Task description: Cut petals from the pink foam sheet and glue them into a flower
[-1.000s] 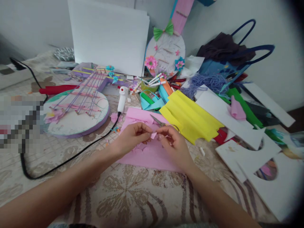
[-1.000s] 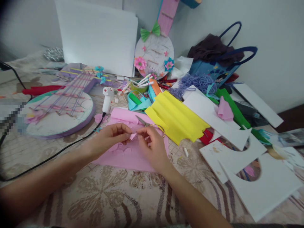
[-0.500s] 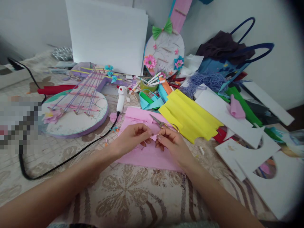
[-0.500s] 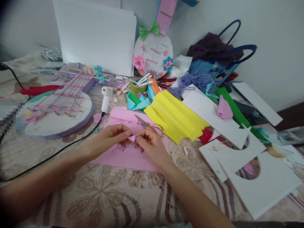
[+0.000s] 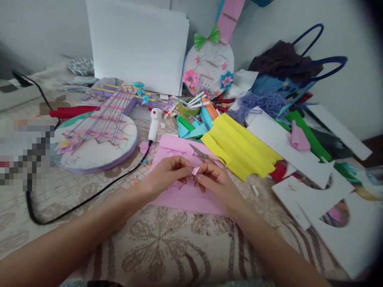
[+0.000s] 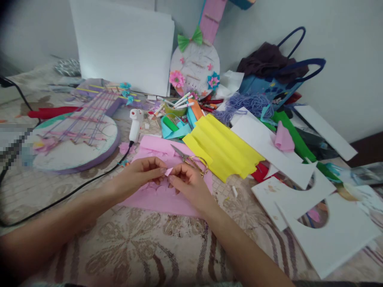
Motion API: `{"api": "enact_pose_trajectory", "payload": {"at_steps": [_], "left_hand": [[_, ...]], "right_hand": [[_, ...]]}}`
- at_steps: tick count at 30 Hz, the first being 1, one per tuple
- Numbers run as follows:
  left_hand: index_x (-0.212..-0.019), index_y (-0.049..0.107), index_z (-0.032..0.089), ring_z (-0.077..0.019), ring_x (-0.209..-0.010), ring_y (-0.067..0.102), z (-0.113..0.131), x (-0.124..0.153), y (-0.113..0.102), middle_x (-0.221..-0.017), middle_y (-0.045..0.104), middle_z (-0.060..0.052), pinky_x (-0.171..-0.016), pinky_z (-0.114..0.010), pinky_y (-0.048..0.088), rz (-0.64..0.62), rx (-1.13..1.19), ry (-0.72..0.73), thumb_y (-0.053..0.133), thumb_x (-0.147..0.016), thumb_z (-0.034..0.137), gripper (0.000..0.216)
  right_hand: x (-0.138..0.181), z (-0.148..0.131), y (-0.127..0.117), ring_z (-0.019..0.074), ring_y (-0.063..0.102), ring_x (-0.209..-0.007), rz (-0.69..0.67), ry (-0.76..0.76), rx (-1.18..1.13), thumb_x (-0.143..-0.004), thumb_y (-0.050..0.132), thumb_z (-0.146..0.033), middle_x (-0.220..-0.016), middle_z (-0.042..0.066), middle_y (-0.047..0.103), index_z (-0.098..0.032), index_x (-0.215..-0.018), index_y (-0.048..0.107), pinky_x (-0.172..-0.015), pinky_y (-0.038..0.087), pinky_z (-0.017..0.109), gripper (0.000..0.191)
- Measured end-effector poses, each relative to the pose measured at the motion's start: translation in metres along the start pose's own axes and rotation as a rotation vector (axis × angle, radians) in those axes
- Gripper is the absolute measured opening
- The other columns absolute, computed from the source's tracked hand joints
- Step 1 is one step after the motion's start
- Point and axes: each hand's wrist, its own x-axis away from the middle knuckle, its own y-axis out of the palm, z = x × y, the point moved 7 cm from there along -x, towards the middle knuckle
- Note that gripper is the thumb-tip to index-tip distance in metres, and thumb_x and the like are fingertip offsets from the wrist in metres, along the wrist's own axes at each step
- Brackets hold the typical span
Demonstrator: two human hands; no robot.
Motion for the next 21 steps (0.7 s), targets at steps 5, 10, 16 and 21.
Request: {"api": "enact_pose_trajectory", "payload": {"at_steps": [5, 10, 16, 21], "left_hand": [[-0.077, 0.057, 0.014, -0.0073, -0.058, 0.050, 0.002, 0.000, 0.000, -0.067, 0.056, 0.002, -0.056, -0.020, 0.041, -0.023, -0.057, 0.042, 0.057, -0.077, 0.025, 0.011], [-0.084, 0.060, 0.014, -0.0110, -0.071, 0.056, 0.019, 0.007, 0.003, -0.080, 0.063, -0.002, -0.065, -0.023, 0.045, 0.018, -0.329, 0.234, 0.056, -0.079, 0.029, 0.016], [-0.083, 0.062, 0.015, -0.0116, -0.072, 0.056, 0.023, 0.009, 0.004, -0.080, 0.064, -0.002, -0.066, -0.023, 0.044, 0.043, -0.408, 0.273, 0.058, -0.077, 0.025, 0.013], [-0.076, 0.059, 0.014, -0.0091, -0.060, 0.053, -0.002, 0.000, -0.001, -0.066, 0.060, 0.000, -0.058, -0.022, 0.043, -0.027, -0.092, -0.012, 0.056, -0.077, 0.028, 0.015]], "right_hand": [[-0.001, 0.001, -0.001, 0.0091, 0.048, -0.056, 0.008, 0.004, 0.014, -0.077, 0.056, -0.018, -0.065, -0.002, 0.051, -0.017, -0.072, 0.054, -0.051, 0.040, 0.022, 0.005], [-0.001, 0.001, -0.004, 0.0091, 0.047, -0.055, 0.033, -0.016, 0.032, -0.078, 0.055, -0.020, -0.064, -0.003, 0.052, -0.017, -0.074, 0.053, -0.051, 0.039, 0.022, 0.005], [0.000, -0.007, -0.004, 0.0099, 0.047, -0.058, 0.058, -0.036, 0.152, -0.076, 0.053, -0.017, -0.066, -0.002, 0.051, -0.017, -0.073, 0.053, -0.053, 0.038, 0.023, 0.002], [0.000, -0.011, -0.003, 0.0113, 0.047, -0.062, 0.046, -0.050, 0.208, -0.075, 0.051, -0.015, -0.068, -0.001, 0.050, -0.017, -0.071, 0.050, -0.054, 0.038, 0.023, 0.005]]}}
